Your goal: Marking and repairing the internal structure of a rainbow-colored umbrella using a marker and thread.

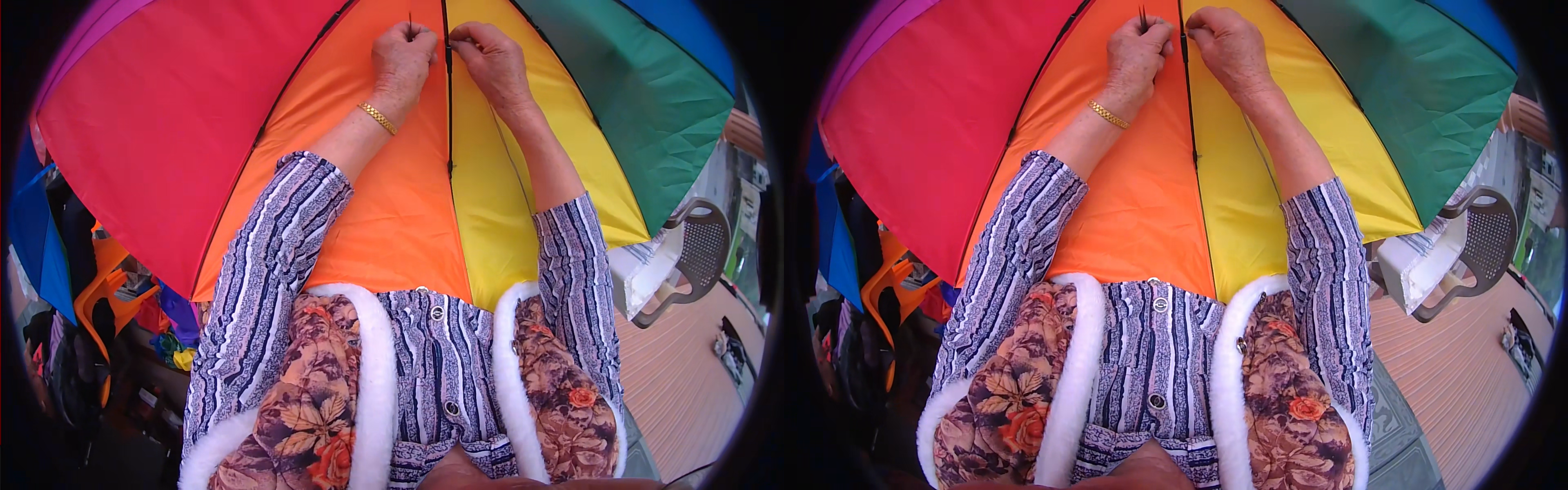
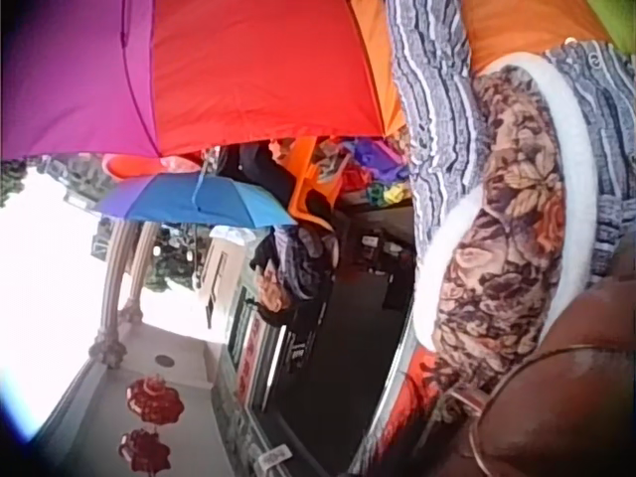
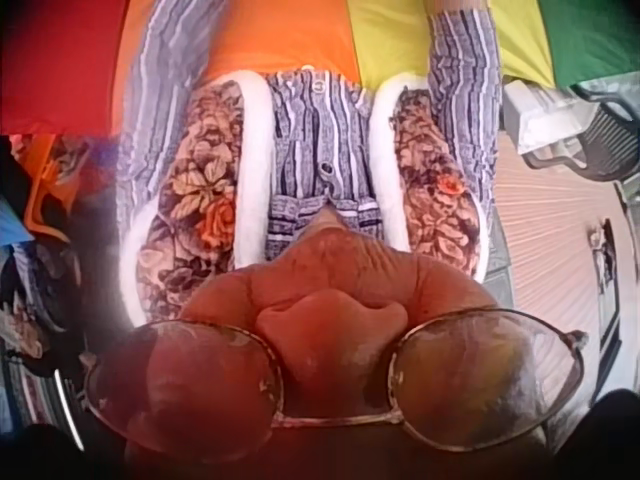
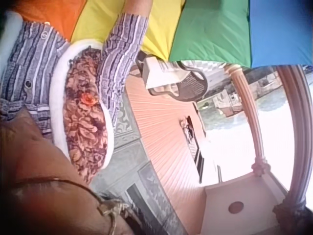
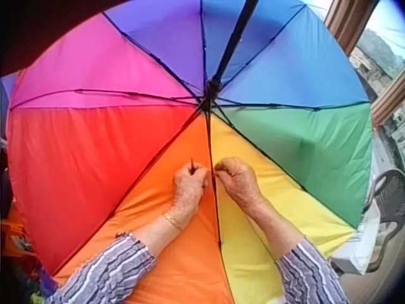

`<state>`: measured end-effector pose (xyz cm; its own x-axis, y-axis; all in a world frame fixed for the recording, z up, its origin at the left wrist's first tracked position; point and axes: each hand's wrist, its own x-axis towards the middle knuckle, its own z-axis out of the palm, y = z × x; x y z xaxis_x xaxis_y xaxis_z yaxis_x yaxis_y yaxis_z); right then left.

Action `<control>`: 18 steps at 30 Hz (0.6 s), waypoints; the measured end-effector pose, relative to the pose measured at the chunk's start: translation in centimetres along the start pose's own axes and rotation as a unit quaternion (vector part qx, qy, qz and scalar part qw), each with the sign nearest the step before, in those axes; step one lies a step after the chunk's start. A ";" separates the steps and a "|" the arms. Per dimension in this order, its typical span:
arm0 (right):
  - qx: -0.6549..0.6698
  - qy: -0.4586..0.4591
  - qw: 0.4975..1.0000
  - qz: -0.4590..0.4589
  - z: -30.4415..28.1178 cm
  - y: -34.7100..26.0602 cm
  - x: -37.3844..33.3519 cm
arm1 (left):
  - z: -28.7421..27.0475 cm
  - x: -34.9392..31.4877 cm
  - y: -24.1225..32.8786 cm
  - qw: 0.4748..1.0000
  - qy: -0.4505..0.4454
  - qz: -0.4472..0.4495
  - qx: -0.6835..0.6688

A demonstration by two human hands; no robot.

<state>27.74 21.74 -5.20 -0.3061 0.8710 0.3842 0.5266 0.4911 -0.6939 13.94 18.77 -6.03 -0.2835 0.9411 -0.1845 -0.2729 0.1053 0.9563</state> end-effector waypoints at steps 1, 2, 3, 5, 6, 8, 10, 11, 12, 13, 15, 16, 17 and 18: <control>-0.001 0.003 1.000 0.020 -0.2 -0.2 -0.1 | 0.0 -0.1 -0.2 0.999 0.020 0.018 -0.017; -0.001 0.007 0.999 0.040 -0.4 -0.3 -0.1 | -0.1 -0.1 -0.4 0.999 0.023 0.019 -0.017; -0.002 0.008 0.999 0.041 -0.8 -0.3 -0.2 | 0.0 -0.3 -0.4 0.999 0.034 0.027 -0.033; -0.005 0.003 0.998 0.068 -1.6 -0.1 -0.3 | 0.0 -0.7 -0.5 0.995 0.055 0.043 -0.064; -0.006 0.000 0.997 0.081 -1.8 0.0 -0.3 | -0.1 -0.7 -0.5 0.995 0.056 0.043 -0.064; -0.005 0.002 0.997 0.081 -1.9 0.3 -0.4 | -0.2 -0.6 -0.5 0.994 0.067 0.029 -0.085; -0.002 0.007 0.997 0.081 -1.8 0.7 -0.5 | -0.2 -0.7 -0.5 0.993 0.072 0.022 -0.096; -0.002 0.008 0.997 0.082 -1.8 0.9 -0.6 | -0.2 -0.8 -0.5 0.992 0.068 0.027 -0.102; -0.006 0.011 0.996 0.088 -1.8 1.1 -0.7 | -0.2 -0.9 -0.6 0.992 0.064 0.031 -0.108; -0.009 0.013 0.995 0.094 -1.8 1.1 -0.7 | -0.2 -1.0 -0.6 0.991 0.062 0.036 -0.114; -0.012 0.016 0.995 0.102 -1.8 1.3 -0.9 | -0.6 -1.2 -0.7 0.991 0.062 0.035 -0.112; -0.001 0.014 0.994 0.106 -1.8 1.4 -0.9 | -0.8 -1.4 -0.8 0.991 0.062 0.035 -0.111; 0.009 0.012 0.994 0.109 -1.9 1.6 -1.0 | -0.8 -1.4 -0.9 0.992 0.061 0.034 -0.109; 0.020 0.010 0.993 0.113 -2.0 1.8 -1.2 | -0.6 -1.4 -1.0 0.992 0.060 0.033 -0.108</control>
<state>30.59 21.62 -5.70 -0.1683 0.9593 0.2270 0.5482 0.2824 -0.7872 14.04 17.12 -6.86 -0.4115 0.8969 -0.1618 -0.4375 -0.0387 0.8984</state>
